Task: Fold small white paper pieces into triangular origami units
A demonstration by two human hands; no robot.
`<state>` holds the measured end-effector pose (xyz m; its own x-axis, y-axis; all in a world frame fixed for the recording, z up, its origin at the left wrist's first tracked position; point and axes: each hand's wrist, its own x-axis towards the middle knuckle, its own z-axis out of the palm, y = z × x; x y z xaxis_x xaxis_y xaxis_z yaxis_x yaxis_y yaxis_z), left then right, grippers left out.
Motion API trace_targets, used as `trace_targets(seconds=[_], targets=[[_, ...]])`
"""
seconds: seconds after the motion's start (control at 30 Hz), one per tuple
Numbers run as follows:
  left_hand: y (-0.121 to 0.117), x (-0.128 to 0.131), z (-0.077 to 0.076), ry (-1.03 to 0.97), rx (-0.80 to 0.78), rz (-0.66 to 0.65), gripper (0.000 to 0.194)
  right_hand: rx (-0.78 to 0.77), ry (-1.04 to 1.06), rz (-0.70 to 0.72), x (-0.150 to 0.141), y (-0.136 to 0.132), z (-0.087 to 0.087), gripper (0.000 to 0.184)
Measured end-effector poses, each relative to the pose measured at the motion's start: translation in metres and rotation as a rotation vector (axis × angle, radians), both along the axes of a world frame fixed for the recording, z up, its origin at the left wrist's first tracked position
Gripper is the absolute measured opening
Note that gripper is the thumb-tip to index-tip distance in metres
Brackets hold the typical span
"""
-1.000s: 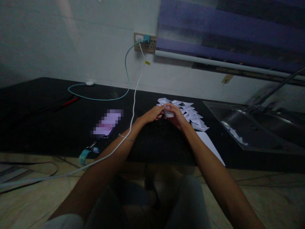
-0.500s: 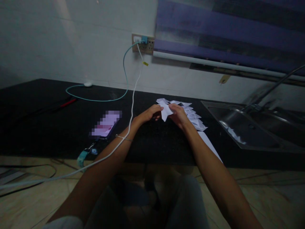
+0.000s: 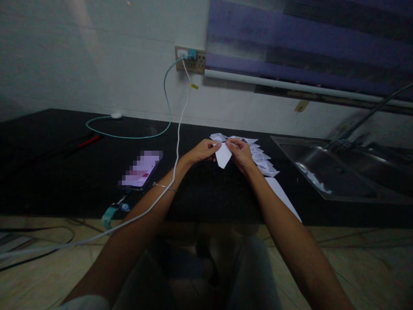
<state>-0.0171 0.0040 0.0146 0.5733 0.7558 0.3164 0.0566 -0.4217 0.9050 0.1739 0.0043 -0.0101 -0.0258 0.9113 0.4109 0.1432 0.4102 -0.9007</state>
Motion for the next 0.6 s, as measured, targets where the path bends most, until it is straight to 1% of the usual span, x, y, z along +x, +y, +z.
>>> trace_targets(seconds=[0.07,0.13,0.23,0.3,0.37,0.43,0.47,0.53,0.6], targets=[[-0.004,-0.002,0.004,0.075,-0.024,-0.112,0.036,-0.077,0.092,-0.022,0.001,-0.002,0.004,0.051],[-0.007,-0.004,0.007,0.149,-0.049,-0.18,0.037,-0.132,0.134,-0.016,0.001,-0.005,0.007,0.055],[-0.008,-0.003,0.006,0.209,-0.036,-0.246,0.041,-0.127,0.054,0.007,-0.001,-0.006,0.008,0.053],[-0.006,-0.002,0.002,0.206,-0.014,-0.246,0.043,-0.054,-0.043,-0.032,-0.003,-0.004,0.005,0.046],[-0.002,0.0,-0.004,0.168,-0.005,-0.163,0.043,0.075,-0.144,-0.144,-0.004,-0.002,0.001,0.04],[0.003,0.002,-0.009,0.103,-0.005,-0.006,0.044,0.202,-0.255,-0.264,-0.006,0.0,-0.004,0.038],[0.005,0.003,-0.012,0.071,-0.011,0.07,0.045,0.252,-0.321,-0.3,-0.007,0.0,-0.006,0.037],[0.01,0.004,-0.016,0.012,-0.021,0.184,0.045,0.325,-0.465,-0.302,-0.011,0.0,-0.009,0.037],[0.012,0.005,-0.018,-0.037,-0.045,0.247,0.043,0.375,-0.582,-0.261,-0.016,-0.001,-0.011,0.038]])
